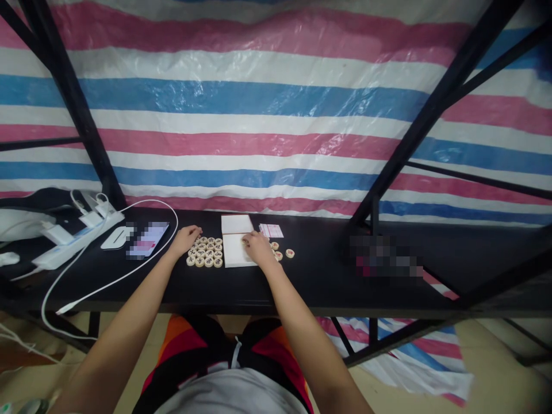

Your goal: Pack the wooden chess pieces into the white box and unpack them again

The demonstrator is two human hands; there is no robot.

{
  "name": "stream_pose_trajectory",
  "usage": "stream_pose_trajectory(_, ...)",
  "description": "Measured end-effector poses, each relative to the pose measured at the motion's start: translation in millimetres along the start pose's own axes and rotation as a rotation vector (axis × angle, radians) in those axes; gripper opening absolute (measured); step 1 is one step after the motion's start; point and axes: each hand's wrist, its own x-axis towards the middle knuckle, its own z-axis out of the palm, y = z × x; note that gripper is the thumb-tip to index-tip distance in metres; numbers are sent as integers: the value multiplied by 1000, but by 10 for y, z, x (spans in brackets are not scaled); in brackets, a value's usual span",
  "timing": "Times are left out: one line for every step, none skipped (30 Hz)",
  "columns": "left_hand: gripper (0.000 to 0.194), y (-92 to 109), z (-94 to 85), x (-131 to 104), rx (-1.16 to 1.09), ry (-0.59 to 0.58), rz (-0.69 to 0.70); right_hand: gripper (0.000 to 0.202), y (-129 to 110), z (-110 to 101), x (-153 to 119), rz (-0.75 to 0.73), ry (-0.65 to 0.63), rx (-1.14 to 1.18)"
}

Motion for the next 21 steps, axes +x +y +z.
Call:
stream_pose_trajectory(42, 4, -2, -3, -3, 0, -1, 34, 13, 9, -4, -3, 1, 13)
stream_pose_trajectory(41, 8, -4, -5, -6, -1, -1, 34, 24, 19, -7, -4, 4, 25)
stream_pose_trajectory(41, 11, -5, -7, -7, -3, -1, 35, 32, 29, -10, -5, 7, 38)
stream_pose_trajectory(41, 15, -7, -8, -7, -6, -2, 34, 36, 38, -13, -4, 12, 52)
stream_pose_trajectory(41, 17, -7, -9, -6, -9, -2, 32, 34, 42, -14, -3, 19, 67)
stream_pose_trajectory(42, 19, -7, -9, -4, -10, -3, 30, 26, 40, -13, -2, 30, 84)
stream_pose_trajectory(42, 19, -7, -9, -2, -10, -1, 28, 15, 27, -11, -4, 50, 110)
stream_pose_trajectory(42, 18, -5, -8, 0, -9, 2, 27, 2, 2, -7, -9, 85, 148)
stream_pose_trajectory(42, 15, -4, -6, 2, -6, 6, 27, -9, -35, -3, -13, 139, 198)
stream_pose_trajectory(42, 12, -2, -4, 3, -3, 7, 28, -12, -83, 0, -13, 212, 257)
stream_pose_trajectory(43, 8, 0, -2, 4, -1, 5, 30, 0, -138, -1, -12, 297, 324)
stream_pose_trajectory(43, 4, 1, 0, 3, -3, 1, 31, 32, -196, -9, 4, 392, 386)
stream_pose_trajectory(43, 0, 2, 2, 0, -4, -5, 31, 87, -251, -25, 25, 473, 436)
stream_pose_trajectory(43, -2, 3, 3, -1, -7, -10, 30, 169, -297, -53, 50, 533, 476)
stream_pose_trajectory(43, -4, 3, 4, -1, -11, -12, 29, 275, -329, -92, 83, 580, 495)
stream_pose_trajectory(43, -4, 3, 4, 1, -13, -11, 28, 399, -346, -144, 109, 590, 486)
stream_pose_trajectory(43, -2, 3, 3, 4, -13, -9, 28, 534, -346, -208, 139, 584, 455)
stream_pose_trajectory(43, 0, 2, 2, 7, -11, -9, 27, 670, -333, -282, 177, 561, 405)
stream_pose_trajectory(43, 3, 1, 0, 9, -10, -10, 28, 796, -311, -362, 232, 535, 346)
stream_pose_trajectory(43, 7, 1, -2, 7, -9, -13, 29, 905, -282, -444, 285, 502, 288)
stream_pose_trajectory(42, 10, 0, -4, 2, -9, -15, 30, 989, -252, -525, 329, 459, 245)
